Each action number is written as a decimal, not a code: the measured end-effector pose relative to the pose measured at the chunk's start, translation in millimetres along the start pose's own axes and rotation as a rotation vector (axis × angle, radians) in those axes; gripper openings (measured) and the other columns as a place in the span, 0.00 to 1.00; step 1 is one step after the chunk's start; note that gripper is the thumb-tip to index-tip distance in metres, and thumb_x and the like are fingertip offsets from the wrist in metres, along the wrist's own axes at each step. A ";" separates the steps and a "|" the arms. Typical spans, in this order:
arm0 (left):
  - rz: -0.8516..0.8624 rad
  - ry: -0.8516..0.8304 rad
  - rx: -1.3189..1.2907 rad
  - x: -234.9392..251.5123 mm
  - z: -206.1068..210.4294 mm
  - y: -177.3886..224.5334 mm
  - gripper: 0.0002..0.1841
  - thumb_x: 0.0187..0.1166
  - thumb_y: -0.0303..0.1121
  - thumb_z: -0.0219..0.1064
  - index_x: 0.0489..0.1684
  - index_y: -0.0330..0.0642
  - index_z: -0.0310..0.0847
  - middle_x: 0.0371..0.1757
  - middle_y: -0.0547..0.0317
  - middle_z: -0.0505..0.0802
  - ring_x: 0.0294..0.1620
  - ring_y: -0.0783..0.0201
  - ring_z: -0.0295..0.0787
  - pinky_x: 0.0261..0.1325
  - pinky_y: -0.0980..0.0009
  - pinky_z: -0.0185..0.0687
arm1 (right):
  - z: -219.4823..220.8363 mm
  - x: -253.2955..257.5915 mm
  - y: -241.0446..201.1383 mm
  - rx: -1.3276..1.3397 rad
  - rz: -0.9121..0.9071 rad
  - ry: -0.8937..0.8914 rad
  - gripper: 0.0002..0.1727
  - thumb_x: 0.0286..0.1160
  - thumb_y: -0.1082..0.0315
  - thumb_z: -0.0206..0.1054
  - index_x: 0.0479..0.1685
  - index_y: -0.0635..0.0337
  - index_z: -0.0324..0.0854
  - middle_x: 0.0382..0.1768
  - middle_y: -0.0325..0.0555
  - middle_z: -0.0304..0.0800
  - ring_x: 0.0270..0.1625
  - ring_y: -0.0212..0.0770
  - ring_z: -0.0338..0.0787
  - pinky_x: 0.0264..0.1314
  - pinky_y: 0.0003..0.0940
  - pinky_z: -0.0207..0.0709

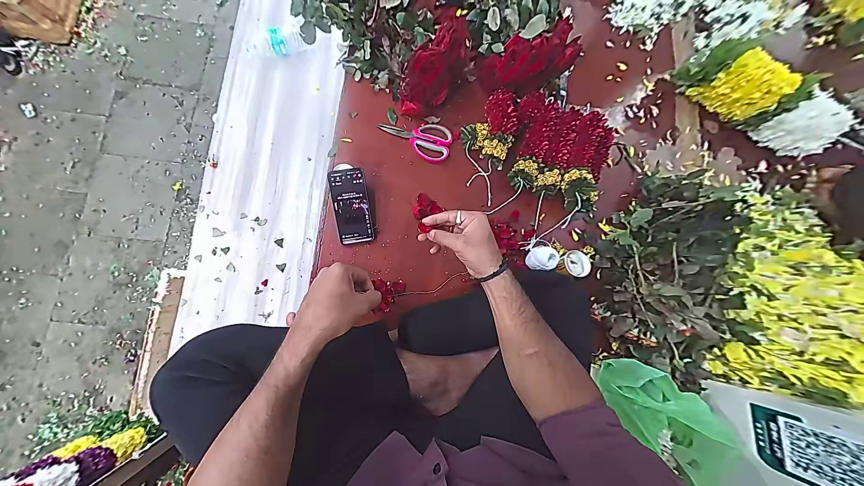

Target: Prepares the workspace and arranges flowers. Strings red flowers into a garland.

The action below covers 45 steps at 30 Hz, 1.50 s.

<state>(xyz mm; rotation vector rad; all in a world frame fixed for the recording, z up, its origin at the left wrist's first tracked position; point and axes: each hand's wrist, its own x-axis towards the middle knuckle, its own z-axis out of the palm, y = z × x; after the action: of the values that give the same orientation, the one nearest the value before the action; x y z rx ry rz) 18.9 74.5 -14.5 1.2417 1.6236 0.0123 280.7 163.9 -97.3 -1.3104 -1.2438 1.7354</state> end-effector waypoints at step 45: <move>-0.019 0.062 -0.204 7.5 4.4 -7.3 0.08 0.78 0.40 0.74 0.32 0.48 0.93 0.26 0.62 0.93 0.25 0.66 0.87 0.33 0.60 0.85 | 34.8 -48.9 -11.5 -0.163 0.087 0.058 0.11 0.77 0.78 0.68 0.52 0.60 0.92 0.39 0.48 0.95 0.26 0.40 0.89 0.23 0.31 0.82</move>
<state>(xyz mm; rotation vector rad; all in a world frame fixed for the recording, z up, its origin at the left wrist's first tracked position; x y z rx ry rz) 17.5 74.2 -25.7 1.0783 1.6434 0.2017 262.2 114.3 -67.0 -1.5183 -1.3367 1.6711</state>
